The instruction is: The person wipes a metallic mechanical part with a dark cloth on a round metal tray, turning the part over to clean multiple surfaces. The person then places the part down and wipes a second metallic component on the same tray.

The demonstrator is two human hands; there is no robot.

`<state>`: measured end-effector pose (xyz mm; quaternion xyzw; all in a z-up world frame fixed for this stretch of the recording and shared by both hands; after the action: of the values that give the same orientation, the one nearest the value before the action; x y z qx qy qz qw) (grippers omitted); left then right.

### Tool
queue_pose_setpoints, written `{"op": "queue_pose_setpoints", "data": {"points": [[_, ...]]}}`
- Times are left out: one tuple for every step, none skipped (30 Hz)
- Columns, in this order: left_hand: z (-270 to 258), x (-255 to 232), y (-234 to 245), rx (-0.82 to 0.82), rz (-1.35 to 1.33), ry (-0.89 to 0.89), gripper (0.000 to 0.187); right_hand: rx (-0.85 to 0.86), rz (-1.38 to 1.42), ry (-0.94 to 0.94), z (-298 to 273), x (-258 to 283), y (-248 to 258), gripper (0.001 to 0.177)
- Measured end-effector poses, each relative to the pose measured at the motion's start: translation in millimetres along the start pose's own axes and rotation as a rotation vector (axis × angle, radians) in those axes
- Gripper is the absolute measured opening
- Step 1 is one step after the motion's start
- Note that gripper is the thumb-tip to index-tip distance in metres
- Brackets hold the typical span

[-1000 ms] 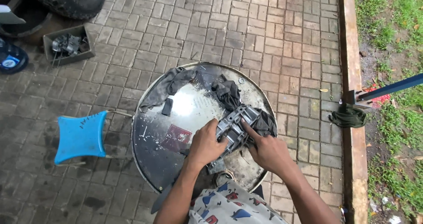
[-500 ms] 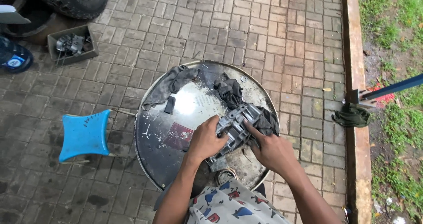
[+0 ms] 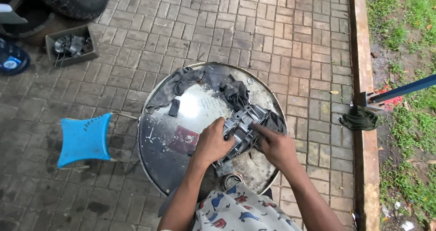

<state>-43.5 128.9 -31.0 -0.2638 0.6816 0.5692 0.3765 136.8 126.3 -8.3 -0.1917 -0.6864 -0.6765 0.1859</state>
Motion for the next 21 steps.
{"op": "queue_pose_setpoints", "data": {"points": [[-1.3, 0.9, -2.7, -0.005, -0.001, 0.004, 0.025, 0.004, -0.001, 0.005, 2.8, -7.0, -4.5, 0.038], [-2.5, 1.5, -7.1, 0.008, 0.000, 0.008, 0.026, -0.079, 0.074, 0.025, 5.1, -12.7, 0.8, 0.021], [-3.4, 1.2, -11.1, 0.021, 0.002, 0.009, 0.026, -0.165, 0.150, 0.044, 6.4, -19.1, 7.1, 0.009], [-4.8, -3.4, -7.7, 0.017, 0.002, 0.011, 0.026, -0.163, 0.151, 0.048, 10.8, -13.0, 12.2, 0.009], [-6.0, -9.7, -5.7, 0.015, 0.020, -0.005, 0.026, -0.106, 0.207, -0.011, 15.1, -14.3, 12.3, 0.011], [-7.0, -16.0, -3.8, 0.013, 0.038, -0.022, 0.027, -0.049, 0.263, -0.070, 18.9, -15.7, 12.0, 0.017], [-8.7, -19.2, -4.0, 0.014, 0.038, -0.024, 0.027, -0.051, 0.263, -0.071, 17.7, -9.0, 14.3, 0.017], [-10.4, -22.5, -4.6, 0.024, 0.048, -0.028, 0.028, 0.030, 0.211, -0.169, 16.9, -10.6, 6.9, 0.020], [-11.8, -25.7, -4.8, 0.029, 0.058, -0.031, 0.029, 0.112, 0.157, -0.264, 15.4, -12.3, 0.0, 0.023], [-10.6, -26.1, -4.9, 0.027, 0.058, -0.033, 0.029, 0.111, 0.156, -0.262, 18.3, -12.3, 2.0, 0.023], [-10.4, -27.5, -4.6, 0.020, 0.061, -0.044, 0.029, 0.151, 0.132, -0.291, 19.1, -15.1, -0.7, 0.025], [-10.1, -28.7, -4.5, 0.014, 0.065, -0.055, 0.030, 0.192, 0.108, -0.320, 19.9, -18.1, -3.4, 0.027], [-11.7, -30.2, -5.3, 0.017, 0.062, -0.053, 0.030, 0.194, 0.107, -0.323, 22.1, -13.7, -2.2, 0.027], [-13.2, -31.4, -5.7, 0.017, 0.071, -0.048, 0.030, 0.184, 0.036, -0.320, 24.7, -9.5, 0.2, 0.028], [-13.7, -32.7, -5.0, 0.015, 0.081, -0.046, 0.031, 0.171, -0.034, -0.315, 28.8, -4.4, 3.0, 0.030], [-13.2, -32.0, -6.4, 0.016, 0.080, -0.046, 0.031, 0.171, -0.034, -0.316, 27.8, -8.1, 0.1, 0.030], [-13.6, -30.7, -7.7, 0.014, 0.076, -0.041, 0.032, 0.085, 0.002, -0.212, 29.0, -1.2, 5.4, 0.026], [-14.1, -29.2, -9.0, 0.013, 0.073, -0.036, 0.033, 0.000, 0.039, -0.109, 28.3, 5.6, 11.0, 0.023], [-15.0, -28.2, -10.6, 0.012, 0.069, -0.032, 0.033, 0.004, 0.036, -0.108, 25.3, 11.1, 14.4, 0.023], [-15.9, -27.4, -11.3, 0.004, 0.090, -0.029, 0.034, -0.020, 0.069, -0.063, 22.1, 20.9, 21.2, 0.022], [-15.9, -26.7, -11.3, -0.004, 0.113, -0.029, 0.035, -0.047, 0.103, -0.018, 19.3, 31.0, 28.3, 0.020]]}}
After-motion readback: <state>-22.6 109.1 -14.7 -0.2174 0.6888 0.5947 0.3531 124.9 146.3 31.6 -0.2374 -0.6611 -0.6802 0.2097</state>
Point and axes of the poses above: each hand's wrist, its own z-axis towards the middle knuckle, its own y-axis out of the back of the hand, x = y × z, the point moved 10 cm from there along z, towards the middle knuckle, and after that the axes turned 8 degrees about -y, right-handed, at the moved point
